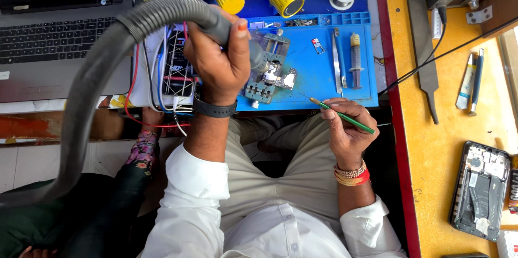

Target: The person disassembles a smartphone at a repair workbench, lifting the motherboard out of the phone body and placing it in a fixture. They then use a hot air rework gun on the board while holding a tool in the other hand, working on the board under a desk-mounted microscope.

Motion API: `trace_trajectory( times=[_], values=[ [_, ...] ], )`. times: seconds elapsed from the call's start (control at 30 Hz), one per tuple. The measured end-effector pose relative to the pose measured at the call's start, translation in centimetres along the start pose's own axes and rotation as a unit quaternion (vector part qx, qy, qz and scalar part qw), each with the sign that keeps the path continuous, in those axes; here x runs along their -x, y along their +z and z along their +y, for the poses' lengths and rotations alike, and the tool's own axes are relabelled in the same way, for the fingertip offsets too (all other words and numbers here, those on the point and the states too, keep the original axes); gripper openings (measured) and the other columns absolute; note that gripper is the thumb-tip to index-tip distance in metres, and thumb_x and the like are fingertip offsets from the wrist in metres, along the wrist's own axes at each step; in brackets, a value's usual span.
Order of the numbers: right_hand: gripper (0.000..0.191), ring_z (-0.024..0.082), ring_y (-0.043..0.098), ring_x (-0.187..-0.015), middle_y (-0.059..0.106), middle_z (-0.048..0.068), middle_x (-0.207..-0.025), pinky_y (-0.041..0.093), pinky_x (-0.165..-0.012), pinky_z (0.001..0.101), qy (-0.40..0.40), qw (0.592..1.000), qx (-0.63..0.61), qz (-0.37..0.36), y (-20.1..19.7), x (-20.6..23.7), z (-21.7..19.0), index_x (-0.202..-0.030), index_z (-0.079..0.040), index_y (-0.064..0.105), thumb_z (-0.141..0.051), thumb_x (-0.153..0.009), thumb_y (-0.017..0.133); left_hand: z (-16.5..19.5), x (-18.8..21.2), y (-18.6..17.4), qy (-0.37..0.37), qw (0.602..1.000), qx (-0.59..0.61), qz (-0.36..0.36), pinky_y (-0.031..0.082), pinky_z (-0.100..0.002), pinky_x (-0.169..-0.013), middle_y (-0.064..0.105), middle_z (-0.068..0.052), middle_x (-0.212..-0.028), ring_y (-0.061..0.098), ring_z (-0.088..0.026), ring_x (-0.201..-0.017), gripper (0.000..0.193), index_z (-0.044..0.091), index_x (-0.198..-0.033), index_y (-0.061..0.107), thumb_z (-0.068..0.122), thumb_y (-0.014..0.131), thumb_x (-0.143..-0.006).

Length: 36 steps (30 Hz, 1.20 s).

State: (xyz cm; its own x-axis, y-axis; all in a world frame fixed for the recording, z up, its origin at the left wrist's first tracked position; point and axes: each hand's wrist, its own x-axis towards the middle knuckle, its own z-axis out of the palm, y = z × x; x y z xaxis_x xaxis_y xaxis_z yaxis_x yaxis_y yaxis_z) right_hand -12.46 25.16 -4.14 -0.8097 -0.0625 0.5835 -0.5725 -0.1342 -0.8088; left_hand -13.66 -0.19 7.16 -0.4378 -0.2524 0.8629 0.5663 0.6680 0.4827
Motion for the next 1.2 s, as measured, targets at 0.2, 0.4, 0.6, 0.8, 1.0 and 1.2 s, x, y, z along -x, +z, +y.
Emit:
trace_trajectory(
  times=[0.2, 0.4, 0.6, 0.8, 1.0, 1.2],
  values=[
    [0.012, 0.022, 0.073, -0.089, 0.072, 0.017, -0.095, 0.061, -0.077, 0.0314, 0.003, 1.0, -0.008, 0.004, 0.8, -0.3, -0.7, -0.101, 0.005, 0.063, 0.001, -0.099, 0.074, 1.9, 0.0, -0.9, -0.053, 0.996, 0.071, -0.005, 0.058, -0.028, -0.069, 0.067, -0.006, -0.084, 0.072, -0.016, -0.07, 0.019, 0.002, -0.117, 0.05, 0.019, 0.06, -0.114],
    [0.015, 0.027, 0.074, -0.091, 0.07, 0.015, -0.088, 0.061, -0.088, 0.0397, -0.054, 0.996, 0.066, -0.024, 1.2, -0.4, -1.4, -0.098, 0.006, 0.064, 0.002, -0.095, 0.078, 3.9, -0.4, 1.0, -0.002, 0.998, 0.058, -0.039, 0.055, -0.029, -0.063, 0.067, -0.006, -0.085, 0.07, -0.019, -0.066, 0.027, 0.001, -0.119, 0.05, 0.021, 0.066, -0.112],
    [0.011, 0.026, 0.074, -0.089, 0.07, 0.015, -0.087, 0.062, -0.094, 0.0464, -0.093, 0.991, 0.091, -0.042, 1.1, -0.4, -1.7, -0.093, 0.007, 0.064, 0.008, -0.09, 0.074, 3.3, -1.0, 3.8, 0.016, 0.997, 0.037, -0.071, 0.048, -0.032, -0.055, 0.064, -0.003, -0.075, 0.067, -0.02, -0.06, 0.036, -0.003, -0.12, 0.047, 0.022, 0.07, -0.108],
    [0.013, 0.024, 0.073, -0.084, 0.07, 0.013, -0.084, 0.062, -0.097, 0.048, -0.098, 0.991, 0.075, -0.04, 0.3, -0.4, -0.6, -0.092, 0.005, 0.061, 0.01, -0.089, 0.073, 2.4, -0.1, 5.2, 0.013, 0.996, 0.016, -0.084, 0.048, -0.032, -0.054, 0.063, -0.004, -0.075, 0.067, -0.021, -0.058, 0.036, -0.003, -0.123, 0.048, 0.022, 0.07, -0.11],
    [0.014, 0.022, 0.071, -0.08, 0.069, 0.013, -0.082, 0.063, -0.094, 0.0468, -0.089, 0.993, 0.07, -0.033, 0.1, -0.6, 0.3, -0.091, 0.003, 0.061, 0.01, -0.088, 0.072, 2.2, 0.2, 5.4, -0.002, 0.995, 0.022, -0.093, 0.051, -0.03, -0.055, 0.062, -0.003, -0.075, 0.068, -0.018, -0.06, 0.034, -0.002, -0.122, 0.049, 0.024, 0.069, -0.111],
    [0.014, 0.022, 0.071, -0.08, 0.068, 0.012, -0.082, 0.063, -0.094, 0.047, -0.086, 0.993, 0.072, -0.032, 0.1, -0.6, 0.1, -0.091, 0.004, 0.061, 0.011, -0.088, 0.073, 2.2, 0.3, 5.5, 0.021, 0.995, 0.001, -0.102, 0.047, -0.031, -0.054, 0.058, -0.002, -0.07, 0.062, -0.018, -0.056, 0.032, 0.0, -0.113, 0.051, 0.026, 0.07, -0.109]
  ],
)
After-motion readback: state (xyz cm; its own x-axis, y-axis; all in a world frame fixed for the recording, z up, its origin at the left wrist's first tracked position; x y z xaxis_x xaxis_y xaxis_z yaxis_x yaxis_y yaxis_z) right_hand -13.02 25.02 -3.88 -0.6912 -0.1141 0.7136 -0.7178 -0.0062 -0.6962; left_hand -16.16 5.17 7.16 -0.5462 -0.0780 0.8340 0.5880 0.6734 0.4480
